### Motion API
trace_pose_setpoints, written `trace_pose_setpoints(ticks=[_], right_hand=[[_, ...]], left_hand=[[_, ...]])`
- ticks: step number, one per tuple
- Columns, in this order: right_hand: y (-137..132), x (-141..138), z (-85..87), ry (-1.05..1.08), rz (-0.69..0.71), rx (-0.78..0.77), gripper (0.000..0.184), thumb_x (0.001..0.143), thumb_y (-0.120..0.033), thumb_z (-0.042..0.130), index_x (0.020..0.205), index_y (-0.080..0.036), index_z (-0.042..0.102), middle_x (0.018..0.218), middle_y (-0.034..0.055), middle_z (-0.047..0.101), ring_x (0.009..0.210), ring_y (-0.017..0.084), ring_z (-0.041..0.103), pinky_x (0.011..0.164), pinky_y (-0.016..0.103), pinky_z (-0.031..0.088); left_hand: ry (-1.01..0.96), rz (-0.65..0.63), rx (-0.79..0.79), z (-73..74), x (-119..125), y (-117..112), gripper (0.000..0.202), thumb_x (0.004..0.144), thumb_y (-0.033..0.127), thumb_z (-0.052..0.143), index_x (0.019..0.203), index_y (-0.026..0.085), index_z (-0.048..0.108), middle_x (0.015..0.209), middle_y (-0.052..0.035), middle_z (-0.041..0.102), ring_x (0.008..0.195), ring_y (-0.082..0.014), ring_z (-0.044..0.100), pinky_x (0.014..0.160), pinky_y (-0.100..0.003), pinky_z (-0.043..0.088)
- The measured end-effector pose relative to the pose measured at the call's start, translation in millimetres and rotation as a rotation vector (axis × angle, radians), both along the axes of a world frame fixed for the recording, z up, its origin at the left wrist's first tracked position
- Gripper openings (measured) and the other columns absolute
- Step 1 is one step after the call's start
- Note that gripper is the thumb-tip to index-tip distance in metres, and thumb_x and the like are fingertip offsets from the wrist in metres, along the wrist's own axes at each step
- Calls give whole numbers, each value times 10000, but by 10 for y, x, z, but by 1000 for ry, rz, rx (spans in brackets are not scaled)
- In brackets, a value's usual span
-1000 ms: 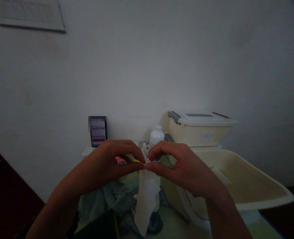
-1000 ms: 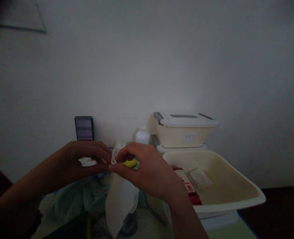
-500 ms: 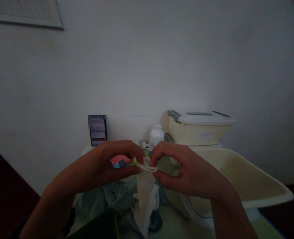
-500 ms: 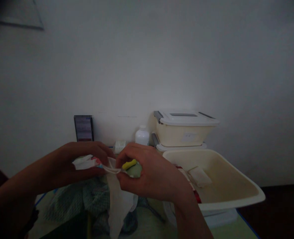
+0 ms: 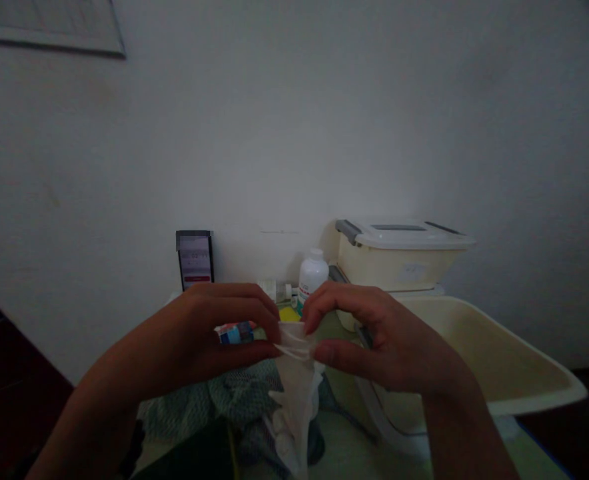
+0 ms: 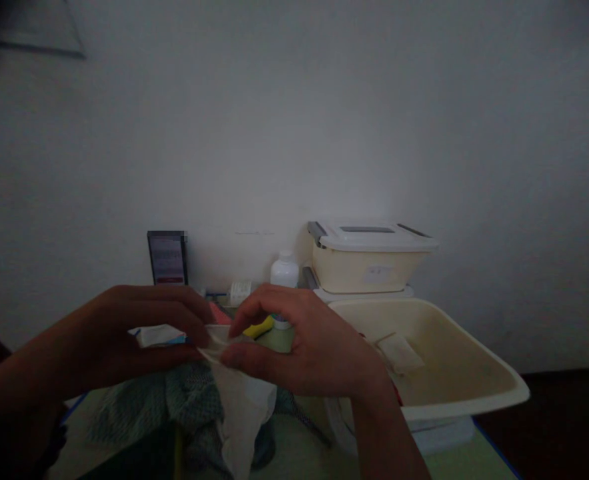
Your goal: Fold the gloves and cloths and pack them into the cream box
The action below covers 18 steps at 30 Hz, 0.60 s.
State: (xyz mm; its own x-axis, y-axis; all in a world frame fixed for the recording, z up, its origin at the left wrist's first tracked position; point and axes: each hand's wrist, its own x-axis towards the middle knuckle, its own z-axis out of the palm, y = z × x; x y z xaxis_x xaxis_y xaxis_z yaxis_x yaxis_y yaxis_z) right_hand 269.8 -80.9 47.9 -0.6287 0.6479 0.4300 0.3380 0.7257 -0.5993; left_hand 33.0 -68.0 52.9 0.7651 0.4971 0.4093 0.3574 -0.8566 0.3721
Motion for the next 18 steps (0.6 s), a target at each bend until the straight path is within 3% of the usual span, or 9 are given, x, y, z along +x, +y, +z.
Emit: trace_pose_setpoints(ticks=[3, 9, 13, 18], right_hand=[[-1, 14, -6, 22, 17, -6, 115, 854, -231, 539, 922, -151, 586, 907, 31, 623, 865, 130, 590, 785, 259, 450], [1, -6, -20, -3, -24, 26, 186, 766, -83, 576, 936, -160, 569, 925, 11, 623, 883, 111, 584, 807, 224, 442], [4, -33, -11, 11, -111, 80, 102, 785, -126, 587, 873, -176, 579, 860, -14, 635, 807, 92, 587, 737, 196, 446], [-20, -26, -5, -16, -103, 127, 96, 782, -148, 597, 876, -170, 598, 857, -13, 650, 795, 90, 597, 736, 195, 444]], left_hand=[[1, 3, -9, -4, 16, -13, 95, 819, 171, 615, 902, 207, 643, 958, -3, 677, 845, -107, 639, 743, -181, 482], [14, 60, 70, -10, 63, -22, 61, 813, 181, 617, 866, 208, 626, 895, 5, 669, 782, -105, 631, 687, -188, 467], [-8, 92, 103, -13, 64, -20, 52, 818, 179, 609, 863, 202, 619, 889, 0, 670, 778, -104, 627, 687, -187, 462], [-52, 56, 114, -19, 62, -6, 75, 814, 177, 616, 875, 212, 591, 931, 7, 681, 813, -103, 635, 711, -176, 465]])
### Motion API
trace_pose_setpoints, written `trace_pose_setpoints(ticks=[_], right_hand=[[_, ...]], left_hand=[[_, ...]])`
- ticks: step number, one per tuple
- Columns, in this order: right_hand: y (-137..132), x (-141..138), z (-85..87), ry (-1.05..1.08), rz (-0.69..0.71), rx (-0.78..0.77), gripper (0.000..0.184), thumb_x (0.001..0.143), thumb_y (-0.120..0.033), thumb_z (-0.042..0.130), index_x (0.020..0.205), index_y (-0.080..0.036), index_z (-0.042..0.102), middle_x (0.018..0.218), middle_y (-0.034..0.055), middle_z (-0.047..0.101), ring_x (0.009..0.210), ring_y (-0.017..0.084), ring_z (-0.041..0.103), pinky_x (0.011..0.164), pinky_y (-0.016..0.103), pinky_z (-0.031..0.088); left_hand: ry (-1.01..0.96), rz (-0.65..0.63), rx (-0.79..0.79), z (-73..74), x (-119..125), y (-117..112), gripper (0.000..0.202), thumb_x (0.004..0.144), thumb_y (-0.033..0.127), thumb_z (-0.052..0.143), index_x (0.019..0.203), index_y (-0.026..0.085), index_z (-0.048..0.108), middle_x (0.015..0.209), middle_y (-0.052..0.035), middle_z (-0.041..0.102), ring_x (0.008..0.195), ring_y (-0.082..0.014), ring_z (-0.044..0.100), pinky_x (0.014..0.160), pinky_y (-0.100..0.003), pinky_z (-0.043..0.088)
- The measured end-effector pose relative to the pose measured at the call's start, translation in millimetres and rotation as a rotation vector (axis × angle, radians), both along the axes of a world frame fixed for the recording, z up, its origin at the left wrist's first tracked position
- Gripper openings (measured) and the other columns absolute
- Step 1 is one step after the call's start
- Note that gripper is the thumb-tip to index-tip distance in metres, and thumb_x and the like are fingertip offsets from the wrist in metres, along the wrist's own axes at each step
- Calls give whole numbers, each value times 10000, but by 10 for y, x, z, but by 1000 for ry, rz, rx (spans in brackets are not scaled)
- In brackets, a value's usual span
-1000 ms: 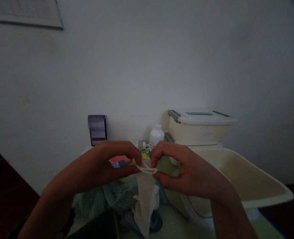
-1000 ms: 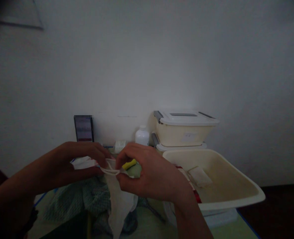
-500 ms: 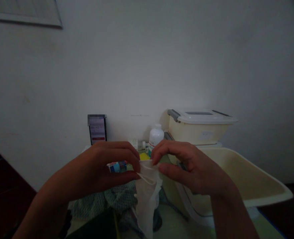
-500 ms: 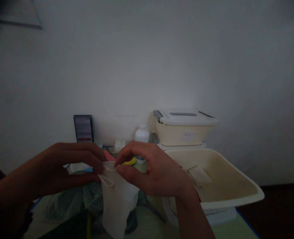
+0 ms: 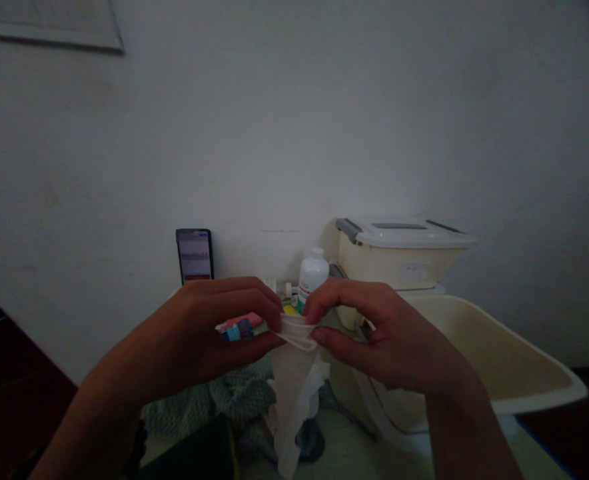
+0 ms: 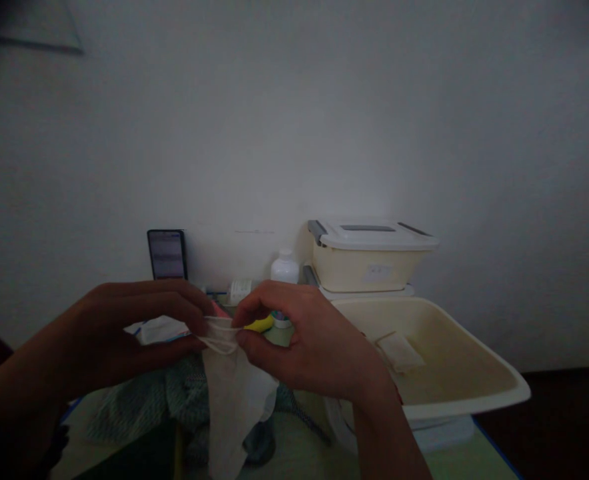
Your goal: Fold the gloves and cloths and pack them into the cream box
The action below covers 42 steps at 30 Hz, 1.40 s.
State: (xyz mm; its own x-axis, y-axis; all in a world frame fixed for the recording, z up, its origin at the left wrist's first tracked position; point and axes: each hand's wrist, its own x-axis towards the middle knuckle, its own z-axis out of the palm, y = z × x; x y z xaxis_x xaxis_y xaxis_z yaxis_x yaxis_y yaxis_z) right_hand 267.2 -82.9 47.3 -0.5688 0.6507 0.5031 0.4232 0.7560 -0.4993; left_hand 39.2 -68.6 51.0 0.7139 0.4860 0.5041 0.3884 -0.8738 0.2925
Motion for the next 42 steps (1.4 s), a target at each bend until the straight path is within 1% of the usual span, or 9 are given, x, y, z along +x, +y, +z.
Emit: trace_pose_setpoints(ticks=[8, 15, 18, 21, 24, 27, 30, 36, 42], right_hand=[[-28, -21, 10, -2, 1, 82, 152, 746, -89, 597, 885, -147, 619, 890, 1, 667, 825, 91, 612, 771, 184, 439], [-32, -23, 33, -36, -41, 51, 146, 797, -120, 574, 903, -184, 651, 814, -47, 701, 709, 54, 621, 669, 140, 435], [-54, -34, 45, -12, -37, -15, 116, 844, -221, 557, 917, -203, 646, 838, -41, 693, 735, 70, 618, 654, 160, 440], [-64, -88, 35, 27, -117, -33, 181, 778, -357, 649, 881, -209, 626, 830, -28, 667, 758, 113, 607, 657, 209, 445], [-61, -166, 3, 114, -196, 22, 132, 778, -304, 650, 839, -203, 591, 756, -31, 631, 699, 111, 578, 634, 222, 440], [-61, -227, -32, 266, -187, 51, 73, 794, -186, 607, 850, -205, 564, 758, -31, 619, 696, 105, 577, 645, 223, 450], [-66, -263, -61, 470, -143, 38, 104, 798, -165, 598, 877, -220, 558, 820, -20, 614, 761, 120, 589, 679, 238, 466], [-34, -281, -86, 546, -152, 24, 60, 816, -214, 598, 868, -230, 573, 808, -27, 603, 739, 113, 567, 656, 241, 452], [23, -282, -125, 630, -198, 3, 52, 816, -226, 598, 867, -228, 589, 775, -19, 608, 692, 114, 571, 625, 243, 458]], left_hand=[[-7, 67, -27, 9, -2, -21, 51, 815, 219, 612, 865, 213, 618, 860, 12, 707, 775, -116, 655, 687, -184, 477], [-23, 107, -14, 0, -7, 10, 66, 816, 239, 612, 863, 196, 628, 792, 37, 701, 700, -85, 650, 651, -152, 469], [-43, 154, 9, 8, 30, 3, 47, 805, 242, 618, 818, 196, 622, 741, 54, 682, 648, -75, 631, 615, -148, 455], [-75, 196, 38, 8, 65, -12, 42, 785, 226, 630, 780, 196, 601, 708, 62, 657, 603, -72, 607, 578, -153, 444], [-162, 183, 40, -20, 105, -25, 77, 780, 191, 627, 833, 202, 573, 764, 48, 645, 654, -85, 610, 624, -167, 471], [-394, 103, -83, -68, 178, -32, 249, 796, 186, 614, 1007, 225, 488, 892, 12, 618, 783, -118, 619, 695, -208, 512], [-551, 4, -279, -111, 261, -24, 273, 811, 217, 606, 1025, 225, 436, 903, -6, 595, 780, -125, 610, 641, -205, 526], [-554, -7, -477, -138, 284, -5, 83, 849, 242, 576, 882, 196, 515, 752, 32, 570, 659, -81, 563, 519, -133, 465], [-522, -107, -706, -211, 347, 43, 278, 800, 249, 640, 1004, 220, 453, 846, 24, 587, 767, -123, 614, 612, -194, 527]])
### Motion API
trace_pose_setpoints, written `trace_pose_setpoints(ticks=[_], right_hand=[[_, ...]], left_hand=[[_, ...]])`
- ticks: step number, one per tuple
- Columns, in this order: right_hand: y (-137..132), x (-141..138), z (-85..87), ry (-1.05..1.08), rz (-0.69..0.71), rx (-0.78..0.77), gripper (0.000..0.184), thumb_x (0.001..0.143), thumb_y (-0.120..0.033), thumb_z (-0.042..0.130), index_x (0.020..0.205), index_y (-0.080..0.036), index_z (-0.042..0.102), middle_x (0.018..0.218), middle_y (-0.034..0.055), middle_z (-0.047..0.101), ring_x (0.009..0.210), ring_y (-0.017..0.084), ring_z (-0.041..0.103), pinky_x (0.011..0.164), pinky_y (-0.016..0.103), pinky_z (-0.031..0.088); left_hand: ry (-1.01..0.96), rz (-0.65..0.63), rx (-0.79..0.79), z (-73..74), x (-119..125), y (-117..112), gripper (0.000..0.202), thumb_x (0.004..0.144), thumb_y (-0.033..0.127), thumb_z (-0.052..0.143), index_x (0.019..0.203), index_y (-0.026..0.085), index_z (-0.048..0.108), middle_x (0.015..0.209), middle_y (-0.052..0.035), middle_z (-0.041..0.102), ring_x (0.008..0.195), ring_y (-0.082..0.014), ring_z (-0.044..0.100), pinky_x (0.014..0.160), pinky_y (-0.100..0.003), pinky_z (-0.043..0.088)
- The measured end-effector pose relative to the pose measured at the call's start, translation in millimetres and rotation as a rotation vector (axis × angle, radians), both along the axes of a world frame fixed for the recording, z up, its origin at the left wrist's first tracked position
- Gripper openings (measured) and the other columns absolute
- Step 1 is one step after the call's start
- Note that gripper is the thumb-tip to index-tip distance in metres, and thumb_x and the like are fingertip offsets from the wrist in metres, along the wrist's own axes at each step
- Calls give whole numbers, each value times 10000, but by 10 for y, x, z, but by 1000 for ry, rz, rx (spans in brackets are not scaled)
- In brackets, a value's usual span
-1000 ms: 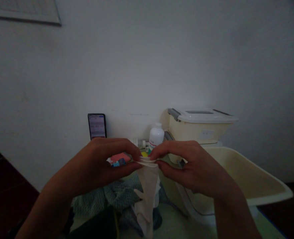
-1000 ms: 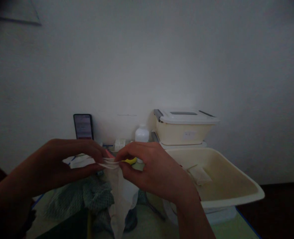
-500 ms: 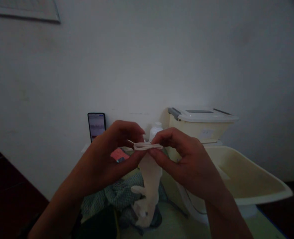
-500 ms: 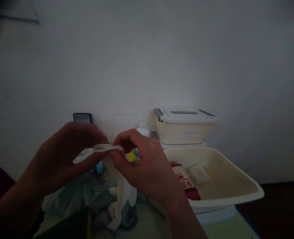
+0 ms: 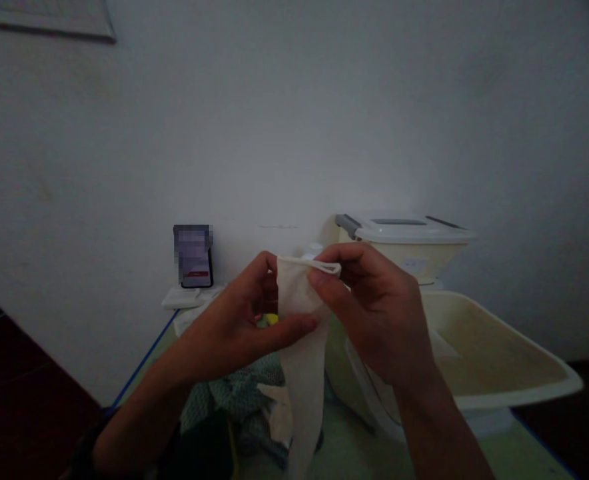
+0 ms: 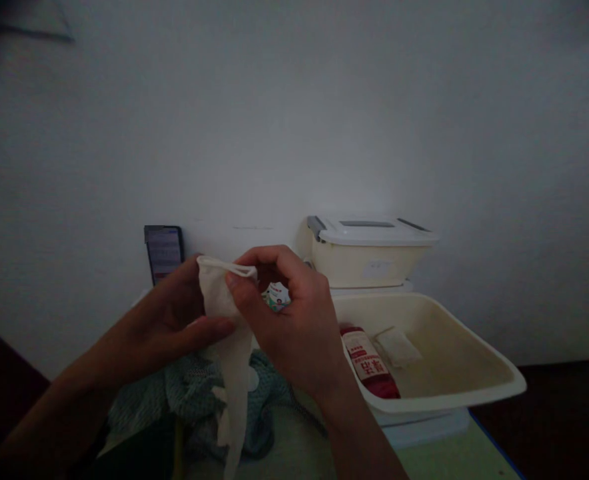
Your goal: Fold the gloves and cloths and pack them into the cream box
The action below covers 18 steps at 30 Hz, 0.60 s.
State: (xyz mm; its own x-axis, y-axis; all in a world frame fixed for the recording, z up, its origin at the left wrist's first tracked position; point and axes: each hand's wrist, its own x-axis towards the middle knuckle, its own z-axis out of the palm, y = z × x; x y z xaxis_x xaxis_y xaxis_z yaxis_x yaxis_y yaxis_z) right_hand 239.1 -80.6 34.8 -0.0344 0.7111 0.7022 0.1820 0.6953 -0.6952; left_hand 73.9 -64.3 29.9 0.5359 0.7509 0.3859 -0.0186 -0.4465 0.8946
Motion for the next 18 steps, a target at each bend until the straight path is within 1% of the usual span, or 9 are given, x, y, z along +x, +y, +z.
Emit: trace_pose_setpoints(ticks=[2, 5, 7, 9, 11, 13, 15, 18], right_hand=[[26, 4, -14, 38, -18, -18, 67, 808, -241, 608, 873, -226, 597, 772, -12, 618, 685, 120, 582, 616, 244, 473], [70, 16, -17, 114, 4, -47, 83, 794, -249, 626, 869, -226, 600, 783, -11, 640, 694, 121, 609, 599, 229, 494], [95, 26, -7, 172, 40, -57, 81, 784, -234, 635, 855, -226, 597, 777, -20, 650, 701, 114, 624, 594, 210, 504], [116, 33, 7, 221, 39, -58, 88, 770, -216, 644, 838, -226, 589, 758, -30, 654, 697, 109, 632, 597, 203, 512], [136, 44, 18, 254, -3, -57, 93, 761, -213, 646, 825, -226, 580, 736, -35, 655, 677, 107, 633, 593, 208, 517], [163, 67, 22, 281, -40, -51, 93, 763, -229, 641, 830, -226, 576, 735, -34, 660, 667, 107, 633, 588, 214, 520], [199, 109, 19, 315, -56, -39, 97, 767, -247, 640, 839, -222, 580, 735, -32, 660, 657, 104, 628, 580, 215, 518], [257, 207, 20, 394, -76, -16, 101, 761, -260, 651, 828, -213, 591, 690, -41, 632, 627, 96, 607, 581, 222, 516]], left_hand=[[18, -50, -71, -52, 49, 49, 376, 787, 232, 651, 1087, 227, 425, 906, 6, 618, 827, -147, 633, 687, -243, 544], [-18, -128, -164, -119, 96, 122, 446, 777, 176, 654, 1137, 231, 396, 963, -8, 645, 876, -163, 643, 760, -289, 541], [-35, -155, -203, -144, 101, 153, 501, 769, 147, 662, 1168, 238, 371, 940, 3, 658, 858, -156, 647, 752, -288, 540], [-23, -154, -226, -153, 93, 171, 532, 767, 139, 666, 1188, 245, 359, 890, 22, 671, 810, -141, 650, 701, -262, 539], [1, -145, -244, -149, 84, 182, 492, 754, 142, 681, 1153, 232, 408, 890, 25, 678, 799, -137, 652, 679, -245, 535], [40, -158, -278, -141, 79, 193, 389, 745, 150, 688, 1078, 202, 493, 922, 11, 688, 823, -144, 657, 692, -242, 530], [98, -198, -333, -139, 75, 210, 274, 757, 166, 675, 1010, 176, 570, 934, -2, 705, 835, -149, 664, 704, -238, 523], [203, -254, -400, -157, 64, 242, 178, 775, 200, 656, 949, 166, 641, 906, -1, 729, 798, -143, 672, 683, -222, 514]])
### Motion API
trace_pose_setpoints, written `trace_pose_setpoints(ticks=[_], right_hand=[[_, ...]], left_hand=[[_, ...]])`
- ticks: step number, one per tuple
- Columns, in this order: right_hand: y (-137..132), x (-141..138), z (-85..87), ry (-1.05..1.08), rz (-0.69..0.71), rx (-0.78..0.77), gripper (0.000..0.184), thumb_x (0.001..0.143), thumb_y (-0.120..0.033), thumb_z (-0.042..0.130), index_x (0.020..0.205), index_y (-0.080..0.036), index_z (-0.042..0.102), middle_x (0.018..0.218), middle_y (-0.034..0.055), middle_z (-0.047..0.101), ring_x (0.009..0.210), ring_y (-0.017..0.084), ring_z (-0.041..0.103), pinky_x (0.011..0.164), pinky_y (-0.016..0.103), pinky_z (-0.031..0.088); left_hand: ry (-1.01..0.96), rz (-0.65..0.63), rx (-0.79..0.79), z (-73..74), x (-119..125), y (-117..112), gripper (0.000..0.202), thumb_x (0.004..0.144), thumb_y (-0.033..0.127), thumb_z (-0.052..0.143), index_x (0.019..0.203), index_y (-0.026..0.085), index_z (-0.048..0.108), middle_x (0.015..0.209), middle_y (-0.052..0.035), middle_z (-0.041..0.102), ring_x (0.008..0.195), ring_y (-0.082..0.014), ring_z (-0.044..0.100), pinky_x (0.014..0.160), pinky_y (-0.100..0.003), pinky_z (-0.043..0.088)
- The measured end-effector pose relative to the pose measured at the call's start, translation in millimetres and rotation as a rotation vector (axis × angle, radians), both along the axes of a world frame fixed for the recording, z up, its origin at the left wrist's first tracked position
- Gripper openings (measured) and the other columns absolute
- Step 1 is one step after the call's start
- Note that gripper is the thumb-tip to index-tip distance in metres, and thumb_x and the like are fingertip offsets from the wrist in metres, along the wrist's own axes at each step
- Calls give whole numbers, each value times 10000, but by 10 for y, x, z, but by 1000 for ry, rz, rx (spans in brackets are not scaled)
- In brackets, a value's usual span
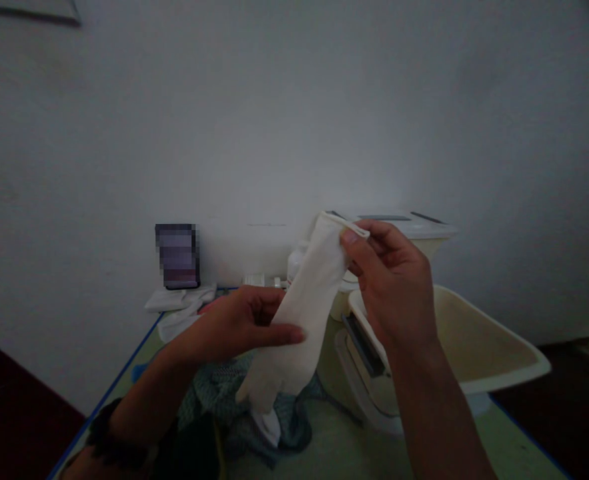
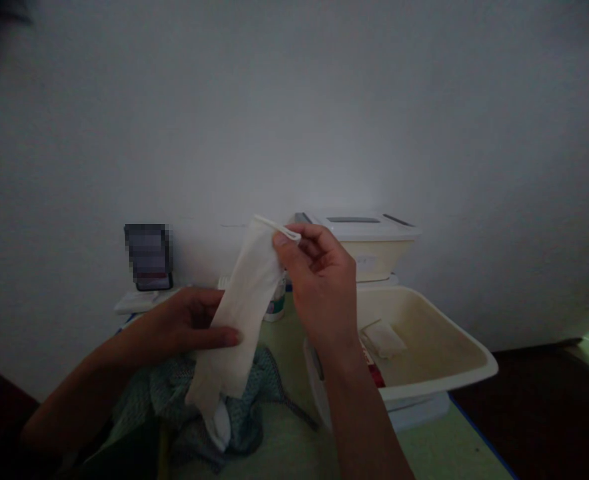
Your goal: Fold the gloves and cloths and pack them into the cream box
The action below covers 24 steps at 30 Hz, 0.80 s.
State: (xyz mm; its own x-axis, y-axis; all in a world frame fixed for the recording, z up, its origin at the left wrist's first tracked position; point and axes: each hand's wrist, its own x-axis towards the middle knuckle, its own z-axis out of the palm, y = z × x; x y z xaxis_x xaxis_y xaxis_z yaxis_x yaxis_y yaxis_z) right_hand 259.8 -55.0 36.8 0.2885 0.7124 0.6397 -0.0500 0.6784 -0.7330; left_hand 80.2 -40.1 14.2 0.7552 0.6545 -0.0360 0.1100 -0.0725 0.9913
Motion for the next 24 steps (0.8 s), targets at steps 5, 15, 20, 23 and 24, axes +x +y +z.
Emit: trace_pose_setpoints(ticks=[5, 15, 20, 23, 24], right_hand=[[44, 164, 31, 88, -91, 0, 85, 748, -235, 659, 795, -207, 594, 682, -49, 610, 612, 90, 587, 574, 229, 520], [24, 224, 52, 57, -245, 89, 54, 784, -233, 609, 818, -236, 568, 735, -43, 581, 682, 120, 605, 601, 274, 539], [-21, 282, 87, 114, -293, 122, 59, 773, -241, 627, 810, -252, 583, 783, -33, 602, 778, 156, 629, 643, 309, 528], [-33, 273, 105, 168, -289, 81, 89, 750, -225, 650, 801, -244, 580, 759, -29, 596, 764, 159, 631, 631, 305, 532], [-33, 263, 106, 174, -286, 72, 97, 746, -226, 654, 804, -244, 578, 754, -28, 594, 761, 160, 630, 625, 304, 535]], left_hand=[[122, -53, -7, -29, -27, 34, 206, 751, 226, 674, 950, 175, 669, 869, 5, 745, 758, -149, 678, 677, -239, 517], [295, -245, 26, -166, -121, 186, 147, 637, 152, 725, 777, 190, 705, 751, 43, 749, 679, -146, 672, 625, -198, 511], [398, -263, 60, -224, -201, 263, 103, 685, 178, 710, 787, 174, 721, 726, 31, 746, 669, -145, 665, 660, -208, 504], [426, -267, 87, -232, -249, 294, 86, 723, 236, 695, 773, 173, 728, 695, 21, 739, 647, -143, 660, 646, -214, 499], [428, -263, 86, -234, -264, 306, 100, 727, 248, 691, 783, 174, 727, 703, 16, 739, 659, -147, 663, 648, -218, 498]])
